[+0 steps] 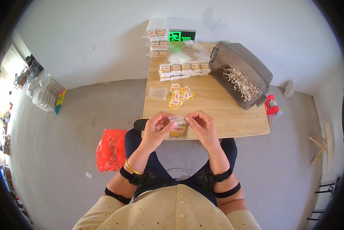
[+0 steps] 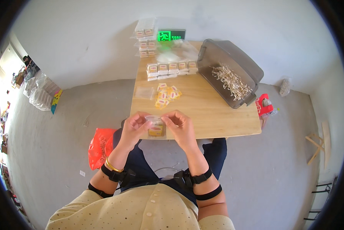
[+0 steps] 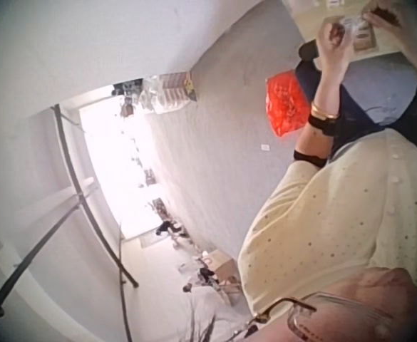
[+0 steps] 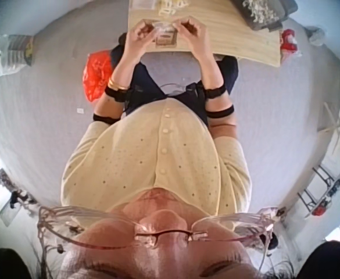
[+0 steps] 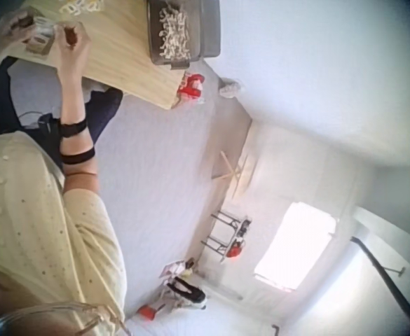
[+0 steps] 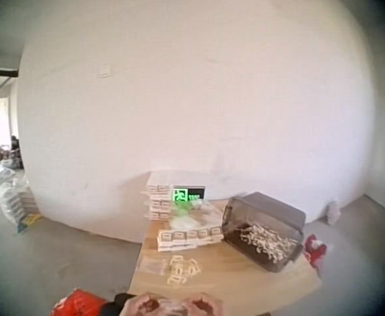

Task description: Packing counted bundles of cotton swabs into small plastic bags.

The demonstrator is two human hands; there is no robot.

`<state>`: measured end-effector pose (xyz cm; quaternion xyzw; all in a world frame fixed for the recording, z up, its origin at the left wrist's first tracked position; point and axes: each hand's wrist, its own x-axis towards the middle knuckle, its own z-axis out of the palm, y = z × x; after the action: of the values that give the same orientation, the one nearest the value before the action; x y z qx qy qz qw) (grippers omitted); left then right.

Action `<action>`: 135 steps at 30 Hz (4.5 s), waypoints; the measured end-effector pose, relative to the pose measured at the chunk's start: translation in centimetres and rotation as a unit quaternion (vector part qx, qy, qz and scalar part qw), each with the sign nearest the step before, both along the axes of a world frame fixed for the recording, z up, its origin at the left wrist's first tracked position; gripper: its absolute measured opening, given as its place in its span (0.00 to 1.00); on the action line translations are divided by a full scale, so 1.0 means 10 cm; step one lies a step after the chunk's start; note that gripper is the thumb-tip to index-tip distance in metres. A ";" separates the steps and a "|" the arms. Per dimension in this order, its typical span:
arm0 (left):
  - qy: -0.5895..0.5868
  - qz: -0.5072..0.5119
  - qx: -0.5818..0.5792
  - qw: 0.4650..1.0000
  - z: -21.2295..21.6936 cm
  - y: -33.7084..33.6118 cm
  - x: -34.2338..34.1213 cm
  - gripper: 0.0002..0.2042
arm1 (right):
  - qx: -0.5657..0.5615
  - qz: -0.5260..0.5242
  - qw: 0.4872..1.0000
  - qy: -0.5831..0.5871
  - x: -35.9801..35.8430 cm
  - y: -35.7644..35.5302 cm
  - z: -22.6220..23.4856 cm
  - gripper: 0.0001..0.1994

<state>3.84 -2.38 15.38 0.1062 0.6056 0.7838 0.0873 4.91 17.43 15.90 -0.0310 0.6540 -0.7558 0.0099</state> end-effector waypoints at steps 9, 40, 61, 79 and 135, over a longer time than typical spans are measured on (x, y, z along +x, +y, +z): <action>0.028 0.005 -0.050 0.998 0.01 0.03 -0.01 0.06 | -0.020 -0.015 1.000 0.018 0.05 0.08 -0.03 0.04; 0.140 -0.040 -0.267 0.953 -0.83 0.43 -0.67 0.08 | 0.128 -0.179 0.967 0.129 0.10 0.56 -0.56 0.05; 0.177 -0.158 -0.182 0.954 -0.82 1.07 -0.57 0.09 | 0.089 -0.292 0.946 0.111 0.48 0.85 -0.48 0.07; -0.078 -0.049 -0.194 0.977 -1.09 0.73 -0.34 0.10 | 0.168 -0.091 0.972 -0.138 -0.08 0.67 -1.24 0.09; -0.036 -0.091 0.008 0.995 0.25 0.31 0.30 0.12 | 0.061 -0.132 0.988 0.053 0.66 0.53 0.10 0.07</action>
<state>6.83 0.74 17.91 0.1338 0.5837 0.7806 0.1792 11.53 22.73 16.93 0.0159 0.6972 -0.7061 -0.1229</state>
